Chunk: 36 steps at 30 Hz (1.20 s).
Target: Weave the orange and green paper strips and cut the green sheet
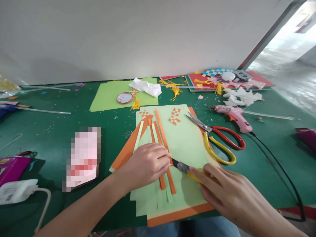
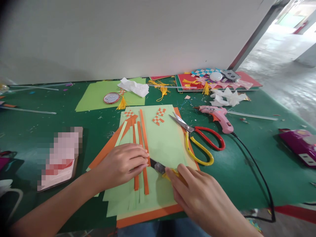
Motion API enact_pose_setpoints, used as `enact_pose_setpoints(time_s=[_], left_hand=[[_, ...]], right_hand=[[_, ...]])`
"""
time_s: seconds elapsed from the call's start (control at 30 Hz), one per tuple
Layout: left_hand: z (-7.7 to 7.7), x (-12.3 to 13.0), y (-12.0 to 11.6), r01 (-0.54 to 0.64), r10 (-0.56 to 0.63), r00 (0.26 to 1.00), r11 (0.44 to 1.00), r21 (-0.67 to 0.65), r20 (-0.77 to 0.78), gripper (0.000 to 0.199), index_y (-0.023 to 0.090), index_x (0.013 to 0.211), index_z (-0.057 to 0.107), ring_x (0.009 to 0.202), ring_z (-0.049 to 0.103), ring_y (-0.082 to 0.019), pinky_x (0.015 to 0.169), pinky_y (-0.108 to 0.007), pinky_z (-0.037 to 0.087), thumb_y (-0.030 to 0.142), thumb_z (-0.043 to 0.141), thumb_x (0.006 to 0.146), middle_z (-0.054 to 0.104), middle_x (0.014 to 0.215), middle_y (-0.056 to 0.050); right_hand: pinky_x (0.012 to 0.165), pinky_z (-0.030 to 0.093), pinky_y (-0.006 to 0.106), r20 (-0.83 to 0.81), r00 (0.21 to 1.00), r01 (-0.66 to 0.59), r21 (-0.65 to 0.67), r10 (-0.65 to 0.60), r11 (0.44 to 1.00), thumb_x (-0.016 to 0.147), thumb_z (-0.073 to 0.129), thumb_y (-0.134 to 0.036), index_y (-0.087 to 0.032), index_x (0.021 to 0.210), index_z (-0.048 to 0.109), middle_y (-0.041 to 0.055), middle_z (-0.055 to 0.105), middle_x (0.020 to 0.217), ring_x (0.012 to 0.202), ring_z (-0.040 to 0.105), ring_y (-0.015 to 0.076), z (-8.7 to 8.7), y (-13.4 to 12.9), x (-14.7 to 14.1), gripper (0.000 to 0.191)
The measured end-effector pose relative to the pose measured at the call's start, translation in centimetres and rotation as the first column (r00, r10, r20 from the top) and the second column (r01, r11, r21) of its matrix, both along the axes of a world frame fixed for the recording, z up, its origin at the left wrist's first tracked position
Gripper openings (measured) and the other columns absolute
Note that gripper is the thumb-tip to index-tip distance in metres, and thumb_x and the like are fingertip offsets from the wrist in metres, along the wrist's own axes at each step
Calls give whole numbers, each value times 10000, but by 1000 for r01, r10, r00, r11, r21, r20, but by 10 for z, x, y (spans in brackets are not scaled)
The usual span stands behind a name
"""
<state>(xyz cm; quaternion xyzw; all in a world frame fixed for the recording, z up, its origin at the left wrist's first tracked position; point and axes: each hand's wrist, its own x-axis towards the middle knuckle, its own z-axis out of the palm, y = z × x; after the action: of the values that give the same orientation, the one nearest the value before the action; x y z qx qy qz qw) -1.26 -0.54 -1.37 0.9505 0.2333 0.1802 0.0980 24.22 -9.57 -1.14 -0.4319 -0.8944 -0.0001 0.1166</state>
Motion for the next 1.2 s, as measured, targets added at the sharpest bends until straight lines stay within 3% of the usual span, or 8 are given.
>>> enact_pose_setpoints(time_s=[0.53,1.07,1.2], left_hand=[[0,-1,2,23,-23,1000,998,59,-3,203,171,894,681,887,667,-181,863,-341,544,184,486,951,704,899,-59],[2,3,-5,79,-86,995,989,125,51,198,159,848,678,835,677,-169,857,-334,557,195,511,949,735,845,-34],[0,4,-4,41,-46,998,992,116,42,201,165,858,670,862,674,-170,858,-330,553,237,513,960,727,851,-37]], right_hand=[[548,398,305,10,1000,-13,31,12,999,963,418,-203,-163,1268,539,24,519,842,650,563,130,-2,12,1,331],[515,404,299,5,1000,-25,19,25,1000,961,404,-172,-146,1255,546,20,532,824,595,559,116,1,1,2,327],[501,411,298,0,1000,-19,13,19,1000,957,405,-173,-146,1266,536,16,524,825,590,563,116,0,1,1,337]])
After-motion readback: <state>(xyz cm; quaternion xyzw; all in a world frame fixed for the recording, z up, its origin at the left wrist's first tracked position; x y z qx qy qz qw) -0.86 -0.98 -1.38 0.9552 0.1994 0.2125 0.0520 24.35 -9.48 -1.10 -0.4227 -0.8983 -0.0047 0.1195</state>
